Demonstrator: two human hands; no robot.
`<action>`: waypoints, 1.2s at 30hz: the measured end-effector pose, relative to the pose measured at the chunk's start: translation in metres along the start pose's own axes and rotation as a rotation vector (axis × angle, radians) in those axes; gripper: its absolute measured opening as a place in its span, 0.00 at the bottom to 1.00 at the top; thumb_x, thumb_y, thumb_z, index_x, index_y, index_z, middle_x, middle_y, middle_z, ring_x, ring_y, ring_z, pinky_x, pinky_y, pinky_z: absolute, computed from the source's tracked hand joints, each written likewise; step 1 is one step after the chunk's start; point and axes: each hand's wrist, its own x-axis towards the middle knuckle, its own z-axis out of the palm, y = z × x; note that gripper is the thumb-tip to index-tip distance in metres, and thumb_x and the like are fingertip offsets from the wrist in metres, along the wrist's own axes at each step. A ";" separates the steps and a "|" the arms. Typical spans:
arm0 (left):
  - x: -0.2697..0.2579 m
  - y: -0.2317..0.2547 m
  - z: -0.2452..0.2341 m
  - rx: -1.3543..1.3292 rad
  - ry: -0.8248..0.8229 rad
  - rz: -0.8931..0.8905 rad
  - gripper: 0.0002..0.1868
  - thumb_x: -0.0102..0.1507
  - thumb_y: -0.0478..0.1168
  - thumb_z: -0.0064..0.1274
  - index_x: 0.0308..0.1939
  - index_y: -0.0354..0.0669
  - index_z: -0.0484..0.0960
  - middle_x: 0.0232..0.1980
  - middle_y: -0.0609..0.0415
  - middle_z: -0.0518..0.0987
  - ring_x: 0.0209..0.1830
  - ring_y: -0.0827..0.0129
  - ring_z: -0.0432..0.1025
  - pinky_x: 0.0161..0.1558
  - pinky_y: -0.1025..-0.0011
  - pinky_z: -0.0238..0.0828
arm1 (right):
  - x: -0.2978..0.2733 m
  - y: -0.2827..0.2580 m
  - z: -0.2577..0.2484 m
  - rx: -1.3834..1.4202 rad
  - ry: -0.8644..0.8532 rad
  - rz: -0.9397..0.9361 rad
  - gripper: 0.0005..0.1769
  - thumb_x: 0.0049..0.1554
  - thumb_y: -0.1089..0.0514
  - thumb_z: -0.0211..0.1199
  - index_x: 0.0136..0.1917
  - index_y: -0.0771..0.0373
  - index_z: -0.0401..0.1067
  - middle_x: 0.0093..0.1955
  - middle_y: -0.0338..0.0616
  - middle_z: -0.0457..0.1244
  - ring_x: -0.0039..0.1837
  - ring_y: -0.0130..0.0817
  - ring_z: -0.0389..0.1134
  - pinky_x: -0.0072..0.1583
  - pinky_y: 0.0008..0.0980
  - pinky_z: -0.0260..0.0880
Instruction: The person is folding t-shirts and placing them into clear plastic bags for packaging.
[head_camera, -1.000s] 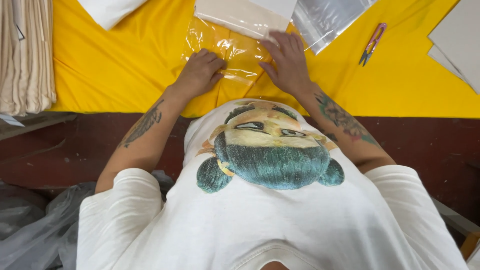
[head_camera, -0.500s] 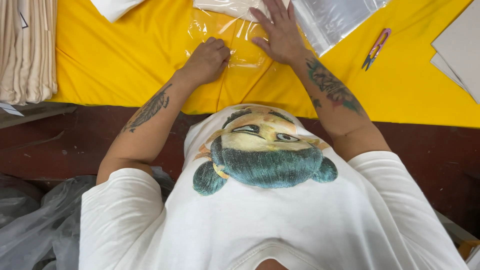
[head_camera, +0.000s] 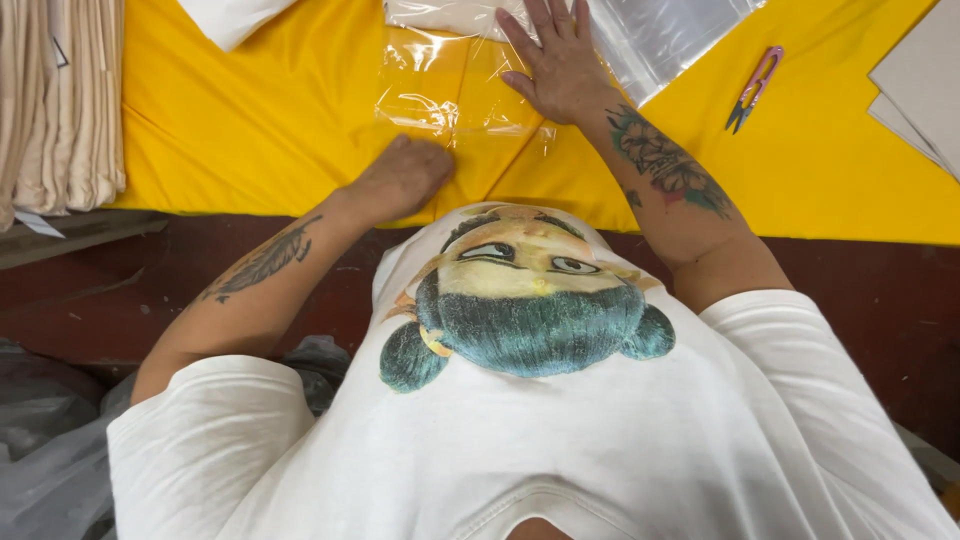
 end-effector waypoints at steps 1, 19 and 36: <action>0.009 0.003 -0.011 -0.002 0.065 -0.076 0.05 0.72 0.38 0.41 0.45 0.43 0.73 0.41 0.50 0.75 0.42 0.51 0.69 0.45 0.55 0.57 | 0.000 0.000 -0.001 -0.004 -0.021 -0.005 0.39 0.72 0.35 0.36 0.88 0.50 0.34 0.87 0.54 0.26 0.86 0.55 0.22 0.80 0.65 0.19; 0.067 -0.024 0.007 -0.070 0.077 -0.148 0.03 0.72 0.35 0.43 0.44 0.44 0.72 0.42 0.53 0.71 0.44 0.55 0.64 0.46 0.57 0.52 | -0.001 0.003 0.000 -0.063 -0.042 -0.029 0.40 0.69 0.31 0.31 0.87 0.45 0.31 0.88 0.52 0.26 0.87 0.53 0.23 0.79 0.64 0.20; -0.136 0.038 -0.033 -0.464 -0.615 -0.658 0.11 0.66 0.37 0.41 0.33 0.46 0.79 0.40 0.53 0.79 0.37 0.61 0.72 0.42 0.62 0.67 | 0.001 0.014 -0.012 0.033 -0.048 -0.130 0.38 0.71 0.34 0.36 0.88 0.48 0.37 0.88 0.52 0.27 0.85 0.54 0.21 0.79 0.64 0.18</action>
